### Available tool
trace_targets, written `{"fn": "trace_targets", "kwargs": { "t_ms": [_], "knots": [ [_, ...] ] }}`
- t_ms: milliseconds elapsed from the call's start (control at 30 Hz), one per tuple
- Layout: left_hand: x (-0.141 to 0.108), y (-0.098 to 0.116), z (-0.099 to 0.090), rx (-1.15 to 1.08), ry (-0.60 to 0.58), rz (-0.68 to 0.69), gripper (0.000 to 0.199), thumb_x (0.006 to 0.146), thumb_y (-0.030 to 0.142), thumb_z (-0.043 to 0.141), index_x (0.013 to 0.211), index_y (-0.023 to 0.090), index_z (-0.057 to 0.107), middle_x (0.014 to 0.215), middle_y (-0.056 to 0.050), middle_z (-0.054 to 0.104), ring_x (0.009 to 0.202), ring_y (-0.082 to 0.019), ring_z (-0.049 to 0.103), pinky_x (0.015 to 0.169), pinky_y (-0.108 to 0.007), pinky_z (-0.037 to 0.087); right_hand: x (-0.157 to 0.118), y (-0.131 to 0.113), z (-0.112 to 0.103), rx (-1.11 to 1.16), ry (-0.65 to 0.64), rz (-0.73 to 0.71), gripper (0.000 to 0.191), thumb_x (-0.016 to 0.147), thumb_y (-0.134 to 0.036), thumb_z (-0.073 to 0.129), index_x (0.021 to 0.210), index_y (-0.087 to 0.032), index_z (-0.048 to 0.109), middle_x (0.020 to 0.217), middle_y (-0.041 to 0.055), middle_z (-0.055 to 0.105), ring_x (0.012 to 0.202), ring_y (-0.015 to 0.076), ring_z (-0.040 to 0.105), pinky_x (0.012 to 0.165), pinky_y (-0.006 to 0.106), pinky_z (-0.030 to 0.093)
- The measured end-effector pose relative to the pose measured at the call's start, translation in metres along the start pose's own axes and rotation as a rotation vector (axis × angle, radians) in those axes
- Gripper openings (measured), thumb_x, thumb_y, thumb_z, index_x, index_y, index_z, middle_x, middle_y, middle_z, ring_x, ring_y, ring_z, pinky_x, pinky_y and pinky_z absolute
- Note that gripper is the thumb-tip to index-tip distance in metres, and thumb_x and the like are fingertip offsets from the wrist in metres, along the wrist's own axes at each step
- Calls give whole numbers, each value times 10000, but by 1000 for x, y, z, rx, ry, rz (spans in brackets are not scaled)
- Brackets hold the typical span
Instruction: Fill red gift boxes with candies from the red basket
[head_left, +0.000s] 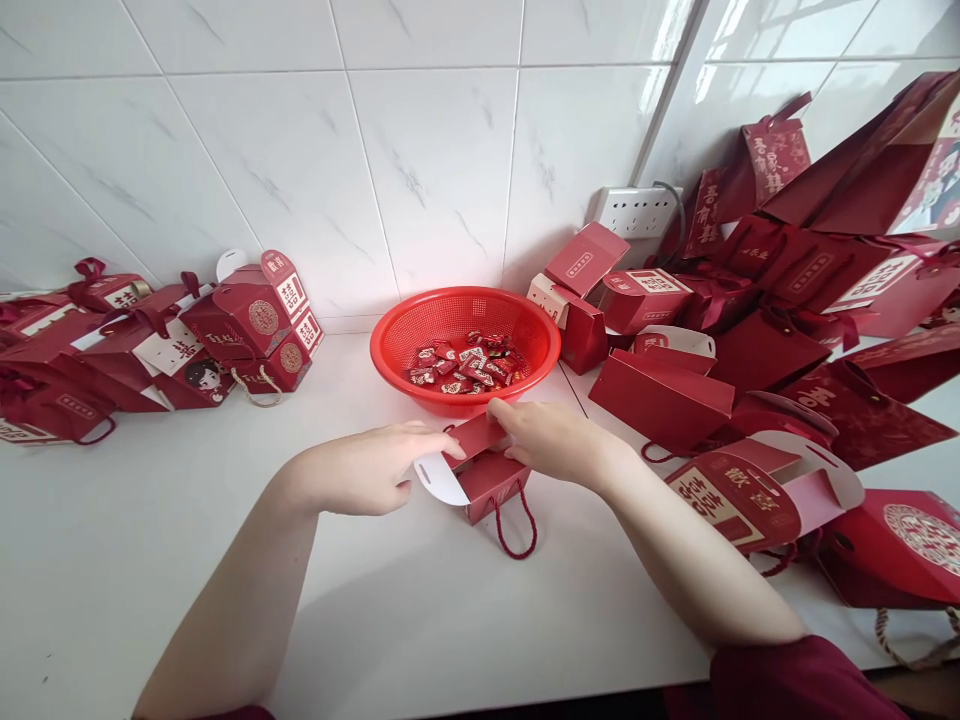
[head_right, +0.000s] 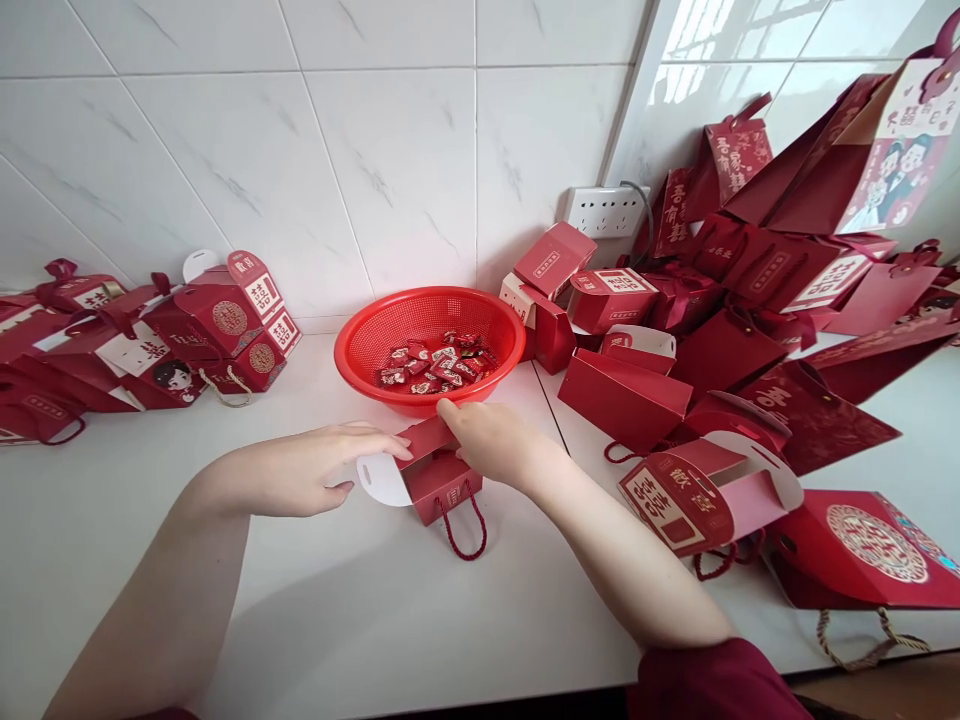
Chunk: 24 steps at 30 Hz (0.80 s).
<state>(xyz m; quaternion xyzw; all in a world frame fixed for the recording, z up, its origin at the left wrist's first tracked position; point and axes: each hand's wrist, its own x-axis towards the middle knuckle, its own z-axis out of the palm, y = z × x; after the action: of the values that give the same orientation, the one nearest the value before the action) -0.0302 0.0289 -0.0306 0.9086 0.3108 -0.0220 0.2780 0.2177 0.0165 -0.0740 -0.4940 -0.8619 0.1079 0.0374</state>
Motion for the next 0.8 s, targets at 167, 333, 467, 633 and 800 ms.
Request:
{"fn": "trace_targets", "kwargs": {
  "t_ms": [167,333,467,633,800],
  "knots": [
    [6,4,1,-40,72,-68,364,887,226,501,1226,293,615,1213,-25,667,1052,-221,650,826,-290,489,-6,-6,-9,114,88,-7,345,817,-89,581,1125,-189,462,1016,77,639,807,202,617,588,275,363],
    [15,7,8,-37,180,-92,321,897,306,541,1212,256,578,1186,-53,646,1018,-231,640,829,-321,489,-9,-5,-13,390,19,-163,169,892,-185,527,1059,-202,513,954,49,666,801,182,616,678,291,443],
    [22,11,16,-31,279,-140,303,875,355,594,1157,248,573,1139,-55,624,950,-232,634,756,-331,497,-8,-2,-12,400,10,-153,185,912,-116,417,1021,-182,550,894,56,676,706,162,597,617,286,440],
    [29,12,23,-11,283,-122,307,889,328,582,1183,240,574,1169,-71,619,1004,-241,627,802,-340,498,-10,-1,-17,428,13,-139,228,885,-101,453,1041,-196,589,912,52,699,735,169,629,635,285,464],
    [34,10,27,-7,237,-109,321,905,308,550,1212,218,583,1170,-83,647,1031,-245,634,848,-352,497,-12,0,-21,426,-6,-187,236,907,-127,446,1070,-186,606,923,52,706,721,164,623,636,283,457]
  ]
}}
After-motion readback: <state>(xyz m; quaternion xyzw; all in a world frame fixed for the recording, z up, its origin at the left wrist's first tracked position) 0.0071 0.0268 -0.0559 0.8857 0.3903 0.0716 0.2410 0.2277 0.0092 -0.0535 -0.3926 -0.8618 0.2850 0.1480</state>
